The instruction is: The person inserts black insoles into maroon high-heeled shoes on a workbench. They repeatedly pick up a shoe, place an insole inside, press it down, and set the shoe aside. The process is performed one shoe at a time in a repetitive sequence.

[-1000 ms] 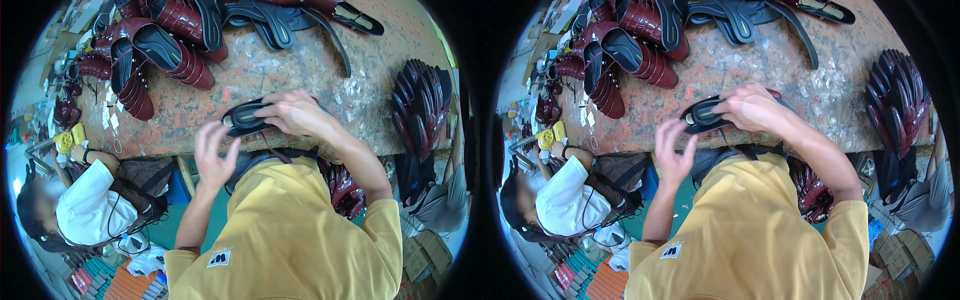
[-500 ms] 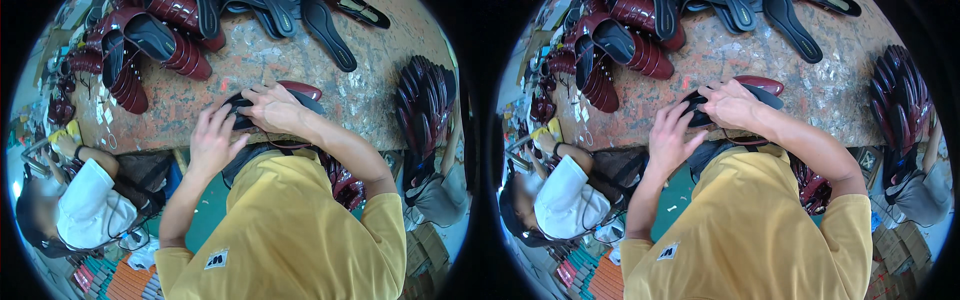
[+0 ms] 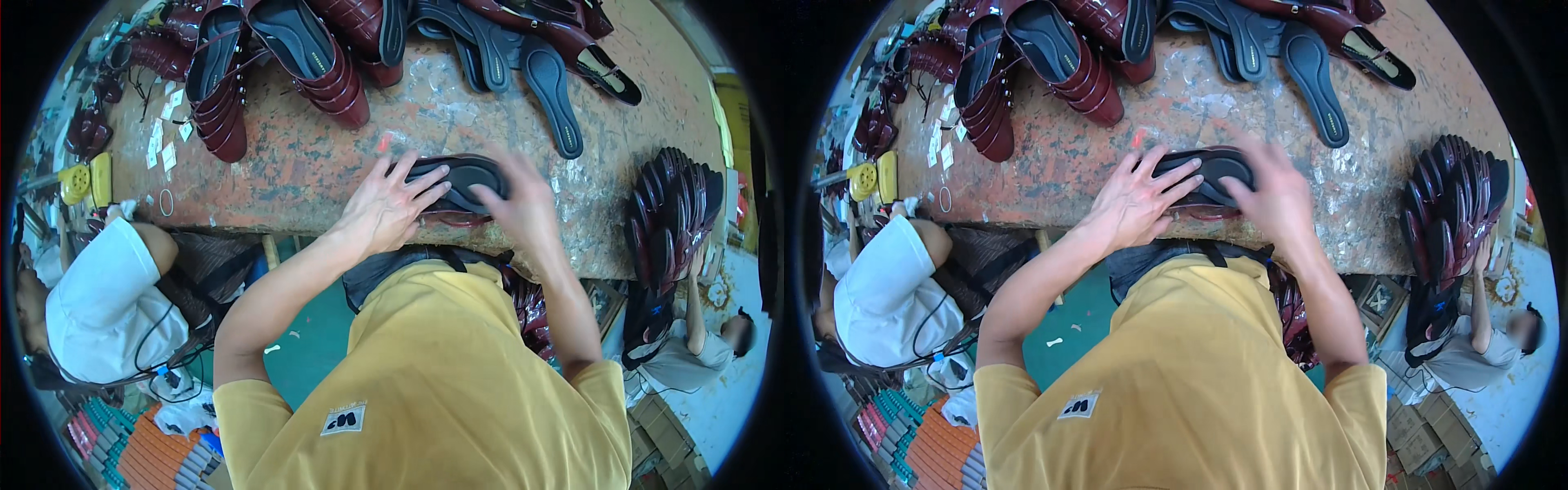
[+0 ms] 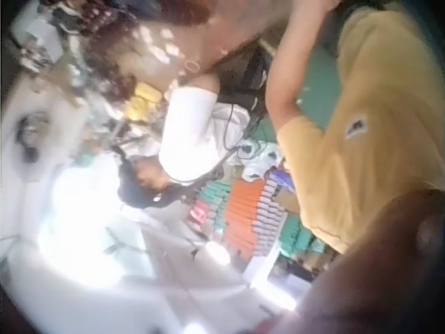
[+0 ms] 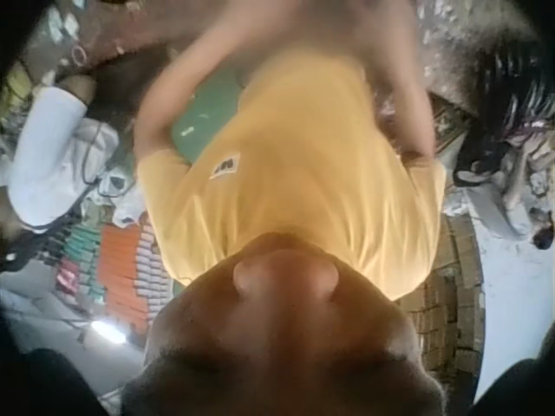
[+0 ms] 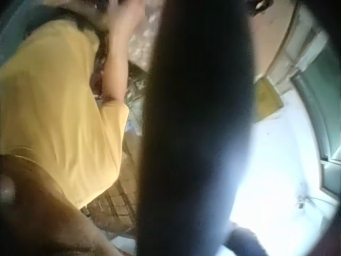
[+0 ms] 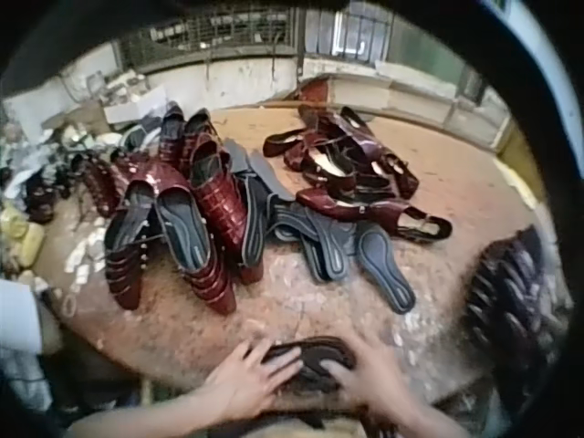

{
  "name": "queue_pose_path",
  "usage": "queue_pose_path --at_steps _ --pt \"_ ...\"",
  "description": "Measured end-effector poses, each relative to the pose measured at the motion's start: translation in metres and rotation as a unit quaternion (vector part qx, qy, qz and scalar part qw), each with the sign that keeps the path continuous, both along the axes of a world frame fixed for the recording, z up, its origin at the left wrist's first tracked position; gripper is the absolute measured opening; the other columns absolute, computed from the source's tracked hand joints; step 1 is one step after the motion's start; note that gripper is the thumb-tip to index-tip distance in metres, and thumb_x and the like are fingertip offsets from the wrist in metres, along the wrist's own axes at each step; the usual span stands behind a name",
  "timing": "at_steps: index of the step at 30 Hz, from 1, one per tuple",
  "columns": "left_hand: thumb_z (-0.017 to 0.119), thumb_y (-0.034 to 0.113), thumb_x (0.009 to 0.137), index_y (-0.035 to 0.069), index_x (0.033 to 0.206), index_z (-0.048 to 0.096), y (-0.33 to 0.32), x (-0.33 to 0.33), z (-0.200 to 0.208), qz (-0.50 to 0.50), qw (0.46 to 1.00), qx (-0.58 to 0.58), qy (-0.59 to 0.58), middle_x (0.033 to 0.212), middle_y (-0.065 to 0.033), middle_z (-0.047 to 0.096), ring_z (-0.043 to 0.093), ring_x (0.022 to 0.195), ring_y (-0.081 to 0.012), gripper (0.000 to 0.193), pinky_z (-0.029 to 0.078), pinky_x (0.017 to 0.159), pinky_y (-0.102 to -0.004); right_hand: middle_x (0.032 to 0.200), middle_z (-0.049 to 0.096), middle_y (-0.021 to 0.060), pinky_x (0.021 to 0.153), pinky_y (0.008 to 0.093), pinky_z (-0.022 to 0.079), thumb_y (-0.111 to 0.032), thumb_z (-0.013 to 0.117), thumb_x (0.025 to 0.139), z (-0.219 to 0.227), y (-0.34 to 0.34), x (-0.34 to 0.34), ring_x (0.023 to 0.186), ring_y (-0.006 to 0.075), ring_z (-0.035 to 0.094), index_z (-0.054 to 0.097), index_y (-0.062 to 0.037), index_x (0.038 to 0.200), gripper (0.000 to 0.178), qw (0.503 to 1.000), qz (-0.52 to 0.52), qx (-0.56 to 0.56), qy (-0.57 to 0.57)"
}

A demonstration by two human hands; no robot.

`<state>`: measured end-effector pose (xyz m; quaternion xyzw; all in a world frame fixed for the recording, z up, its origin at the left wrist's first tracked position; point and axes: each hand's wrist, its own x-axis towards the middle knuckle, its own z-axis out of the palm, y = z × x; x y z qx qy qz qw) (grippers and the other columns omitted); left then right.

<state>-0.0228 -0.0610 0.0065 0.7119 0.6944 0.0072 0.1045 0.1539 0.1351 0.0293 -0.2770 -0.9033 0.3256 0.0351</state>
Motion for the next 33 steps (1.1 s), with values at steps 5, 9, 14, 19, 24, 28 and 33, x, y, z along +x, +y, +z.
queue_pose_path --at_steps 5,9,14,19,24,28,33 --pt "0.084 0.039 0.080 0.016 0.149 0.066 0.006 0.000 0.005 0.003 1.000 -0.021 0.018 0.163 -0.0004 0.054 0.044 0.149 -0.0382 0.075 0.029 0.129 -0.0642 0.097 0.079 0.0079 0.067 0.0340 0.061 -0.013 0.085 0.087 -0.046 -0.047 0.014 0.075 0.0169 0.073 0.078 -0.0015 0.128 0.043 0.976 -0.068 -0.111 0.174" --pt "0.083 0.036 0.080 0.015 0.132 0.077 0.010 -0.010 0.016 -0.002 0.991 -0.124 -0.039 0.157 -0.0061 0.057 0.042 0.153 -0.0375 0.057 0.021 0.134 -0.0639 0.095 0.068 0.0150 0.066 0.0442 0.062 -0.009 0.074 0.082 -0.036 -0.076 -0.027 0.082 0.0306 0.074 0.072 0.0025 0.116 0.036 0.977 0.070 0.195 0.046" --pt "0.080 0.024 0.082 0.011 0.136 0.074 -0.008 -0.023 0.002 -0.083 0.993 0.065 -0.059 0.172 -0.0113 0.040 0.035 0.162 -0.0290 0.056 0.021 0.135 -0.0613 0.106 0.070 0.0192 0.076 0.0475 0.062 -0.016 0.078 0.087 -0.020 -0.054 -0.025 0.091 0.0354 0.075 0.071 0.0021 0.115 0.034 0.984 0.090 0.133 -0.083" --pt "0.076 0.030 0.082 0.008 0.145 0.068 0.008 -0.020 0.010 -0.170 0.982 -0.040 0.078 0.180 -0.0083 0.031 0.029 0.167 -0.0212 0.067 0.017 0.136 -0.0605 0.148 0.062 0.0181 0.121 0.0557 0.041 -0.033 0.094 0.075 -0.009 0.013 0.015 0.139 0.0408 0.056 0.057 -0.0052 0.153 0.090 0.975 0.171 0.110 0.087" --pt "0.076 0.035 0.077 0.009 0.145 0.068 0.082 0.020 0.002 -0.209 0.974 -0.066 0.065 0.181 -0.0052 0.031 0.022 0.169 -0.0180 0.073 0.012 0.137 -0.0629 0.155 0.059 0.0204 0.124 0.0536 0.040 -0.035 0.102 0.063 -0.055 0.031 0.028 0.147 0.0432 0.052 0.045 -0.0093 0.165 0.120 0.988 0.112 0.062 0.088" --pt "0.081 0.036 0.073 0.008 0.153 0.059 0.041 -0.005 -0.001 -0.216 0.975 0.044 0.014 0.175 -0.0049 0.041 0.035 0.164 -0.0181 0.087 0.016 0.138 -0.0555 0.151 0.062 0.0216 0.122 0.0522 0.044 -0.034 0.103 0.061 -0.066 0.037 0.030 0.142 0.0448 0.057 0.048 -0.0083 0.163 0.118 0.989 0.088 0.051 0.110" --pt "0.082 0.031 0.067 0.006 0.156 0.055 0.106 0.020 0.007 -0.245 0.961 -0.131 0.022 0.169 -0.0071 0.049 0.041 0.160 -0.0215 0.096 0.015 0.139 -0.0520 0.155 0.061 0.0187 0.124 0.0512 0.043 -0.031 0.104 0.060 -0.072 0.039 0.030 0.144 0.0425 0.056 0.051 -0.0097 0.162 0.116 0.989 0.088 0.041 0.113"
